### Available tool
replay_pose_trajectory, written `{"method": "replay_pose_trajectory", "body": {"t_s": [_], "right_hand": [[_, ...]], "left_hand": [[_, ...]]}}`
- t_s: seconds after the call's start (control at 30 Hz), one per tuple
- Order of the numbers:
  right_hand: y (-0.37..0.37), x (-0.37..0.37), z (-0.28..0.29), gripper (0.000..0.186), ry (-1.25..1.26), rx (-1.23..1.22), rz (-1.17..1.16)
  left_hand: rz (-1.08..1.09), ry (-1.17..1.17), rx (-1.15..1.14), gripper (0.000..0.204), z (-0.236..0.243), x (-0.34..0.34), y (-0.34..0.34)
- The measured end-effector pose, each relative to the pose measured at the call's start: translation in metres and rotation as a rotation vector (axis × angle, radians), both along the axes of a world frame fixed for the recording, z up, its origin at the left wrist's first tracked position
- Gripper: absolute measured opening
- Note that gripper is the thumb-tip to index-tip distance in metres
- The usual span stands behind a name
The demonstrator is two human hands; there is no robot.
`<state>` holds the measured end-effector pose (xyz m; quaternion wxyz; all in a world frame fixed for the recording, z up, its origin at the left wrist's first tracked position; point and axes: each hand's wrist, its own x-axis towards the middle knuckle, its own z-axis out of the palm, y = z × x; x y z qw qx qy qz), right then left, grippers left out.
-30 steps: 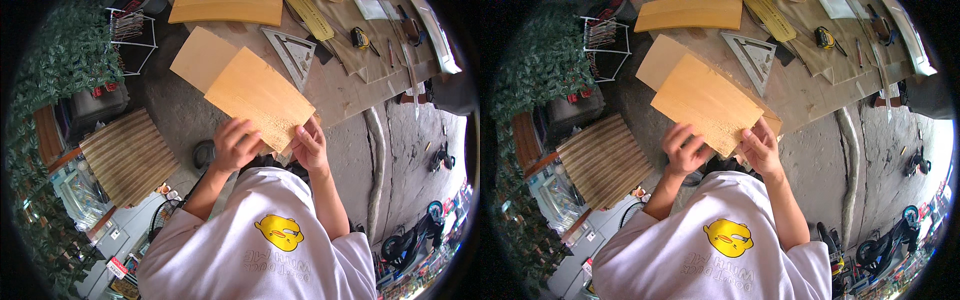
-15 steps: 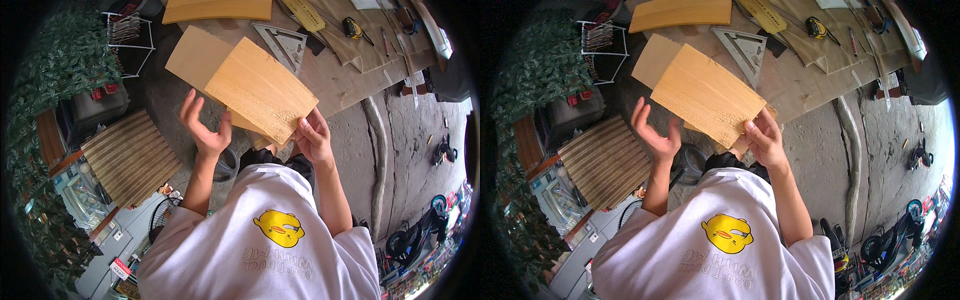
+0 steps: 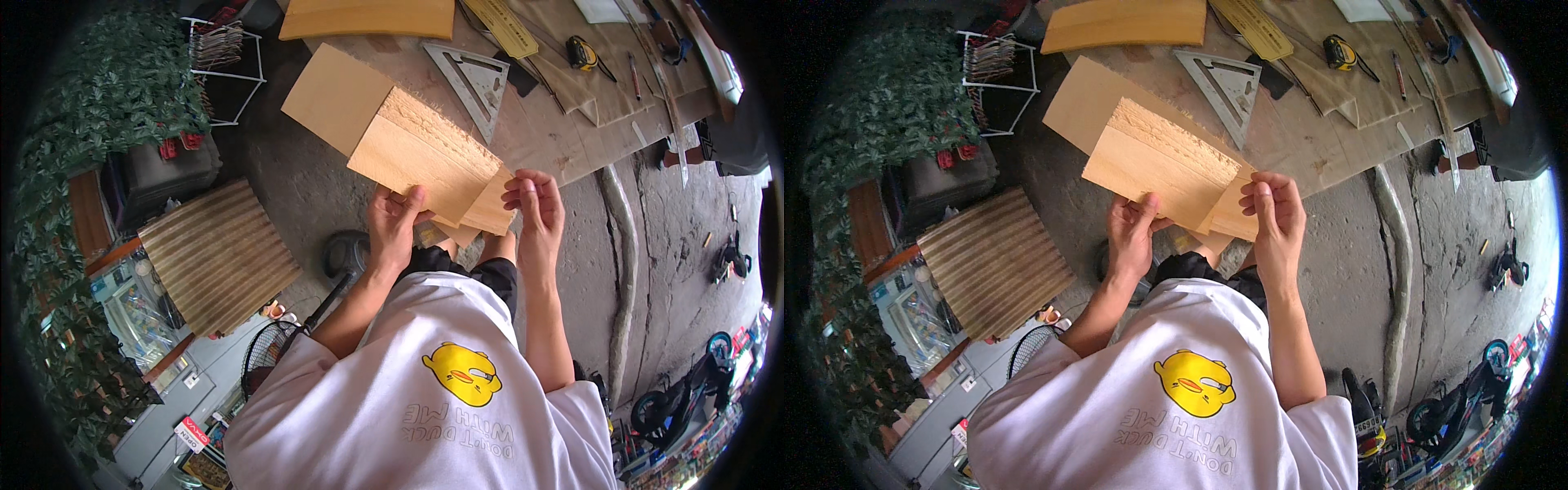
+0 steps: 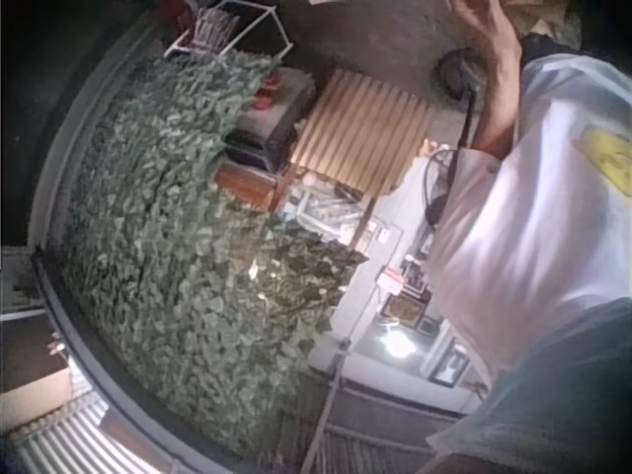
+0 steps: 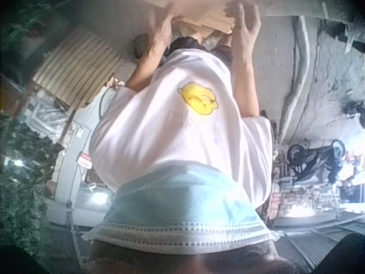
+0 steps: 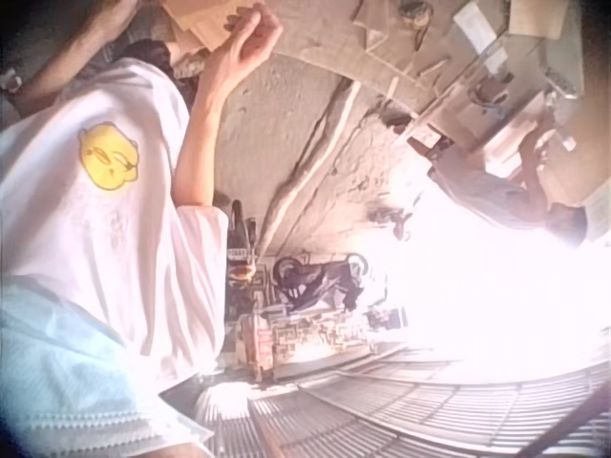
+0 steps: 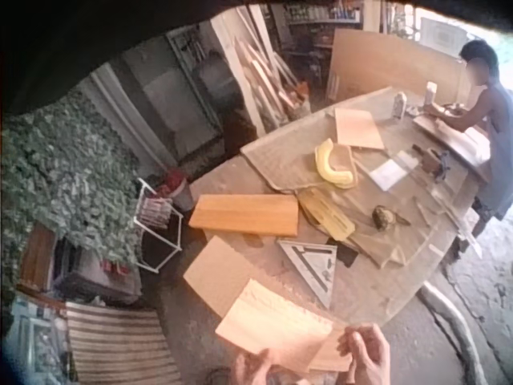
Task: The person uses a miter saw to cut a rectangular wooden board into smaller pieces. They position the board, lower the saw blade to make cuts, then lift the blade and remove the cut pieces. The person repeats this process several times, then stacks the cut pieces on a nearby workbench.
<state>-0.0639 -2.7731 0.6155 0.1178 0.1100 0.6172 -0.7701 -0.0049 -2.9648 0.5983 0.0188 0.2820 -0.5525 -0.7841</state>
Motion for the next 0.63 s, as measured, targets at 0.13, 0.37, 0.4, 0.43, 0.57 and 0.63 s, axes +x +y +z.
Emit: {"method": "replay_pose_trajectory", "body": {"t_s": [0.13,0.37,0.4,0.43,0.57,0.63], "right_hand": [[0.0,0.013,-0.032,0.023,-0.081,0.006,0.064],[-0.007,0.025,-0.04,0.028,-0.156,-0.131,0.129],[-0.006,0.025,-0.043,0.028,-0.148,-0.122,0.143],[-0.004,0.026,-0.048,0.028,-0.141,-0.112,0.157],[-0.004,0.025,-0.052,0.028,-0.121,-0.082,0.186],[-0.005,0.026,-0.055,0.028,-0.135,-0.081,0.191]], "left_hand": [[0.018,-0.011,0.133,0.035,-0.005,0.009,0.013],[0.036,-0.036,0.19,0.032,-0.013,0.021,0.018],[0.035,-0.038,0.19,0.032,-0.014,0.022,0.017],[0.035,-0.038,0.19,0.031,-0.013,0.022,0.018],[0.028,-0.039,0.187,0.032,-0.013,0.024,0.017],[0.026,-0.043,0.19,0.034,-0.017,0.026,0.016]]}}
